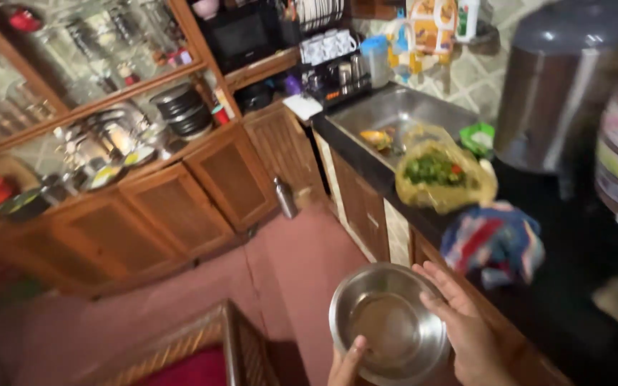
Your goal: The person serves rice and curry into bowls and plates and carries them to a traditional floor-based dining area to set the table.
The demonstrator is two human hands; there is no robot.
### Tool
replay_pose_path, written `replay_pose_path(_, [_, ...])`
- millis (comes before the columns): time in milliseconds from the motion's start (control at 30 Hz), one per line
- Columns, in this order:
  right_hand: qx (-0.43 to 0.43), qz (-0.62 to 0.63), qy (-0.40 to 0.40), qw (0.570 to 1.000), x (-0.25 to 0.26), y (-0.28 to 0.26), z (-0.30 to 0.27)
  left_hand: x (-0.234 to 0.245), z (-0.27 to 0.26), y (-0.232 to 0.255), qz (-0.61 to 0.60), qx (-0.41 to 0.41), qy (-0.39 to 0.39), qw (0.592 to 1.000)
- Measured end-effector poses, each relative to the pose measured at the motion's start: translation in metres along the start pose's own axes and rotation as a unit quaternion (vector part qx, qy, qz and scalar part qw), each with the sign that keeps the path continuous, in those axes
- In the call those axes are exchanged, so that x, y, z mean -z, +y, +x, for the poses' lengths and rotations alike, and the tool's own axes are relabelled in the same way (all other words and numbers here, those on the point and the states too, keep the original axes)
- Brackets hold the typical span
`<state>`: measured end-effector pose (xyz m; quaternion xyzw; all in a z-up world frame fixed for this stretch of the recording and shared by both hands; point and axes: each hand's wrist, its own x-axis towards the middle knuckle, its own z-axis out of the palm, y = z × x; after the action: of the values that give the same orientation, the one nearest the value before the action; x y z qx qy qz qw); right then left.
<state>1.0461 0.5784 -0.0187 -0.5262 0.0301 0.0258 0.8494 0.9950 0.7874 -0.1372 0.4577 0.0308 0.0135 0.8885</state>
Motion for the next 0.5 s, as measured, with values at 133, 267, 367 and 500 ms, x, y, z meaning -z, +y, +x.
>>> replay_pose_path(133, [0.044,-0.008,0.026,0.999,-0.056,-0.007,0.128,0.032,0.139,0.051,-0.063,0.079,0.01,0.995])
replay_pose_path(267, [0.099,0.085,0.045,0.99,-0.078,-0.004,0.273,-0.007,0.25,0.123,-0.09,0.131,0.035,0.987])
replay_pose_path(367, [0.148,0.167,0.043,0.974,-0.097,-0.008,0.378,0.013,0.353,0.128,-0.085,0.14,0.032,0.986])
replay_pose_path(500, [0.18,0.216,0.085,0.956,-0.139,-0.054,0.511,0.02,0.493,0.16,-0.09,0.149,0.01,0.985])
